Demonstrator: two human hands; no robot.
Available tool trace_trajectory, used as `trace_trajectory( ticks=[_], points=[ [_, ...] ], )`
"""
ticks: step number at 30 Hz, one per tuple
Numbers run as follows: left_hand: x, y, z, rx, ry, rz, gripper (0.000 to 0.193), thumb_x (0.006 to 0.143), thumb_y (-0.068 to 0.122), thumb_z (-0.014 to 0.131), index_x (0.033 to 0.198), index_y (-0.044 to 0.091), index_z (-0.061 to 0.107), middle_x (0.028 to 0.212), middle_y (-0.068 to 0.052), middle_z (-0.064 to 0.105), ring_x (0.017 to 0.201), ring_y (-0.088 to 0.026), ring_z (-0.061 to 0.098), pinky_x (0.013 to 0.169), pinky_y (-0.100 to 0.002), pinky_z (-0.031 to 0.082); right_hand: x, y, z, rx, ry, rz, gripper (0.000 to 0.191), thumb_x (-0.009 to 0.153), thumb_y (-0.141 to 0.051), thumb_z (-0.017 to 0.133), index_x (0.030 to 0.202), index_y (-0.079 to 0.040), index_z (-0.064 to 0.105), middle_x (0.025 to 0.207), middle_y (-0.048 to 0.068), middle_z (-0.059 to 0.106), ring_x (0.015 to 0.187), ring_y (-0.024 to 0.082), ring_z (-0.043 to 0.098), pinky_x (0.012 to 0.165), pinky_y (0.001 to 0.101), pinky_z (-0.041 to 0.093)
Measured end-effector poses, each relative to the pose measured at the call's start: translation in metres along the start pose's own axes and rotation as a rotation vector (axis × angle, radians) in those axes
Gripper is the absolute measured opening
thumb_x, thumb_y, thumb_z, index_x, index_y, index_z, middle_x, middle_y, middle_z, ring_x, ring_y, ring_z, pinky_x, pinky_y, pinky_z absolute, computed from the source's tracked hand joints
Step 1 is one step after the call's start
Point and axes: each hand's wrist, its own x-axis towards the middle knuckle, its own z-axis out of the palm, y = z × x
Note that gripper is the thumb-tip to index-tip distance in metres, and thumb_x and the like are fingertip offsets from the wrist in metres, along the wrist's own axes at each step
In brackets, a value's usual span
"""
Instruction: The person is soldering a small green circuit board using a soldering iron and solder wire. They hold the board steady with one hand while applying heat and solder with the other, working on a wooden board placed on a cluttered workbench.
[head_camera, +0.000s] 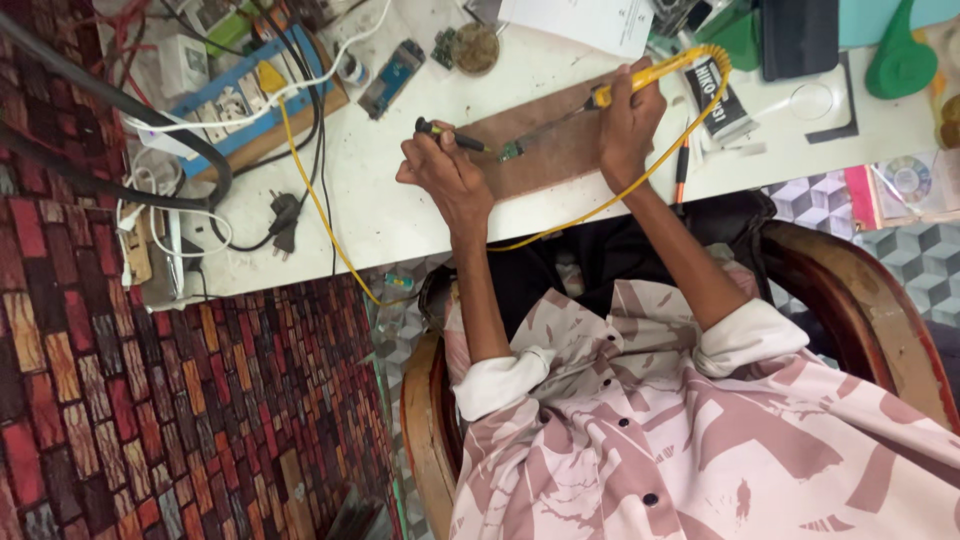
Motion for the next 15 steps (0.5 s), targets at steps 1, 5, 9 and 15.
trace_trajectory(
  ticks=[1, 5, 9, 15],
  points=[
    [0.0, 0.001, 0.0, -0.002, -0.004, -0.008, 0.036, 0.113, 0.033, 0.035, 0.106, 0.005, 0.058, 0.095, -0.008, 0.056, 0.098, -0.025, 0.047, 0.098, -0.043, 0.027, 0.0, -0.003, 0.0, -0.028, -0.002, -0.03, 0.028, 0.116, -0.018, 0.052, 0.091, -0.004, 0.051, 0.071, -0.004, 0.042, 0.062, 0.005, 0.036, 0.054, 0.0282, 0.029],
    [0.001, 0.004, -0.003, 0.012, -0.019, -0.004, 0.035, 0.113, 0.032, 0.036, 0.105, 0.006, 0.057, 0.093, -0.008, 0.056, 0.098, -0.024, 0.047, 0.098, -0.042, 0.027, -0.003, -0.012, 0.001, 0.032, -0.006, 0.041, 0.028, 0.115, -0.017, 0.051, 0.09, -0.006, 0.049, 0.069, -0.005, 0.044, 0.058, 0.004, 0.036, 0.051, 0.0265, 0.028],
    [0.002, 0.007, -0.004, 0.012, -0.023, 0.018, 0.033, 0.112, 0.031, 0.036, 0.106, 0.007, 0.058, 0.085, -0.004, 0.057, 0.097, -0.023, 0.049, 0.097, -0.042, 0.027, -0.002, -0.014, 0.001, 0.1, 0.02, 0.076, 0.028, 0.114, -0.016, 0.052, 0.089, -0.006, 0.048, 0.067, -0.005, 0.042, 0.056, 0.003, 0.035, 0.05, 0.0258, 0.026],
    [0.004, 0.013, -0.008, -0.003, -0.056, -0.007, 0.029, 0.111, 0.026, 0.038, 0.105, 0.006, 0.058, 0.082, -0.003, 0.058, 0.094, -0.022, 0.048, 0.096, -0.041, 0.026, -0.001, -0.015, 0.001, 0.057, 0.012, 0.045, 0.027, 0.114, -0.015, 0.051, 0.089, -0.007, 0.049, 0.067, -0.006, 0.043, 0.057, 0.003, 0.036, 0.051, 0.0248, 0.028]
  ],
)
